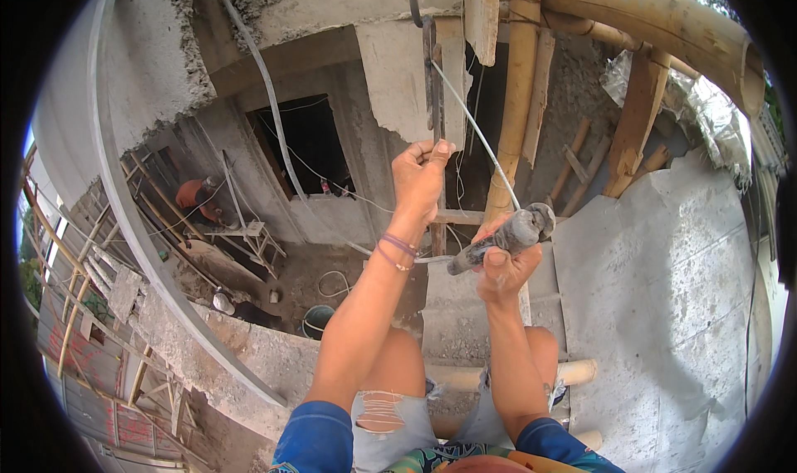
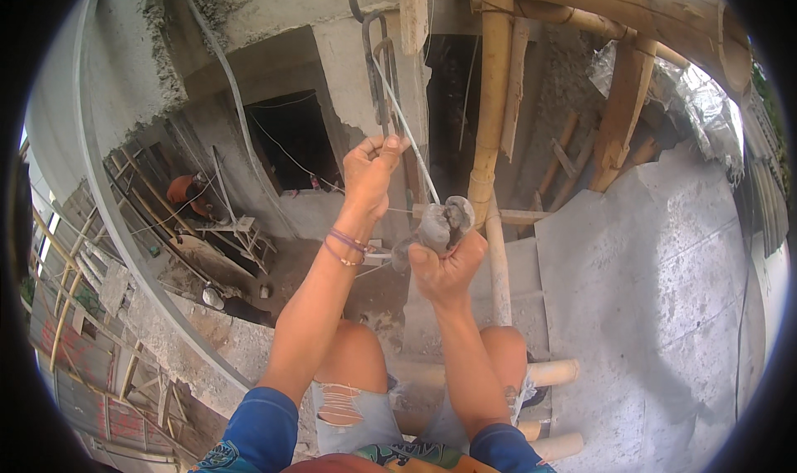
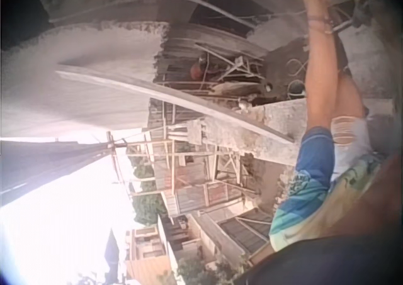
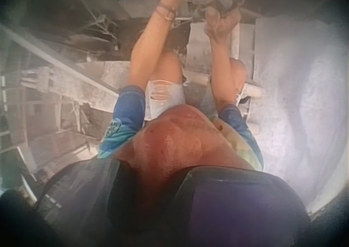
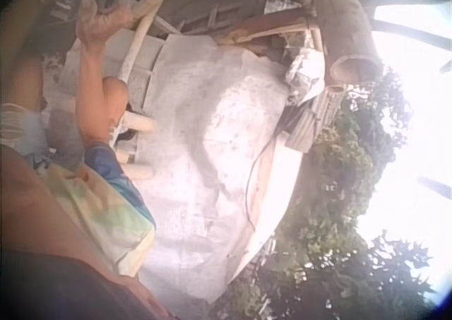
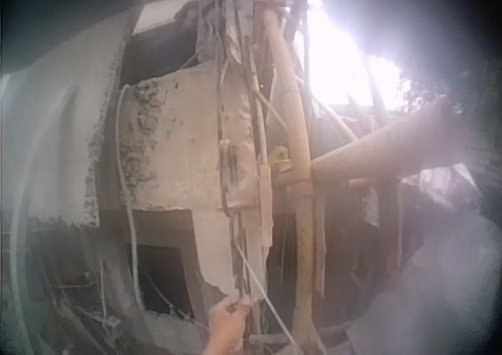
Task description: The person welds metal bars attached to a concrete structure using a handheld welding torch. They repeatedly position the torch, create sparks, and adjust the metal pieces while working on a construction site.
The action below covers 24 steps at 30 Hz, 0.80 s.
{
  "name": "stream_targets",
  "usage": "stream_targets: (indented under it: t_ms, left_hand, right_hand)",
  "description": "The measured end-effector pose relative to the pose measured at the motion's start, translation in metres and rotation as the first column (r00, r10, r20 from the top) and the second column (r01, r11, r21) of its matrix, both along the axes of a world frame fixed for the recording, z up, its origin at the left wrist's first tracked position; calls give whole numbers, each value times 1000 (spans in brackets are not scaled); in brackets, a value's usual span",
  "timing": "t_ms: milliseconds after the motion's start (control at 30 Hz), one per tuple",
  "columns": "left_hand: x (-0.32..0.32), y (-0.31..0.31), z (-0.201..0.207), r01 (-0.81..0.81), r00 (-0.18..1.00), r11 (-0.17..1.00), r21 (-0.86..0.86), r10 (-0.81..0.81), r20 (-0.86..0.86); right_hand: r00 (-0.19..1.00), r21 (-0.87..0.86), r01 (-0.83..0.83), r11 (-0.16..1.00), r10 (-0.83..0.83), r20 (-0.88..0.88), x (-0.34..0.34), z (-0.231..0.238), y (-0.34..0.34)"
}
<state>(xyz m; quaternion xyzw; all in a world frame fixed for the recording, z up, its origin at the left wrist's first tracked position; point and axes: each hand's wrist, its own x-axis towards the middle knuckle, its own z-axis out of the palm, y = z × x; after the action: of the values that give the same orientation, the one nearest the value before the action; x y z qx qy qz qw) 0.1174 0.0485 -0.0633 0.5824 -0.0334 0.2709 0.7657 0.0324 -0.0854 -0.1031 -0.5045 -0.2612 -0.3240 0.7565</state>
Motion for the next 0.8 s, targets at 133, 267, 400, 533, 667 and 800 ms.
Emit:
stream_targets:
  t_ms: [133,267,400,533,667,800]
  left_hand:
    - [0,1,0,14,999,1000,4,-14,31]
    - [-1,1,0,21,1000,1000,-2,-21,20]
    - [-3,0,1,18,1000,1000,3,-19,26]
    - [-3,1,1,21,1000,999,29,-21,21]
    - [-4,0,2,15,1000,1000,18,-16,12]
    - [-7,-1,4,3,1000,999,37,-3,-1]
  right_hand:
    - [1000,-8,-2,1000,2,-6,-1,2,1]
    - [1000,-13,-2,1000,1,-13,-2,2,2]
    - [1000,-33,4,999,-4,-12,-2,3,1]
    - [1000,-31,30,999,-29,3,0,3,2]
    - [1000,-26,30,999,-31,-5,-1,3,2]
    - [1000,-40,19,999,-19,3,0,2,2]
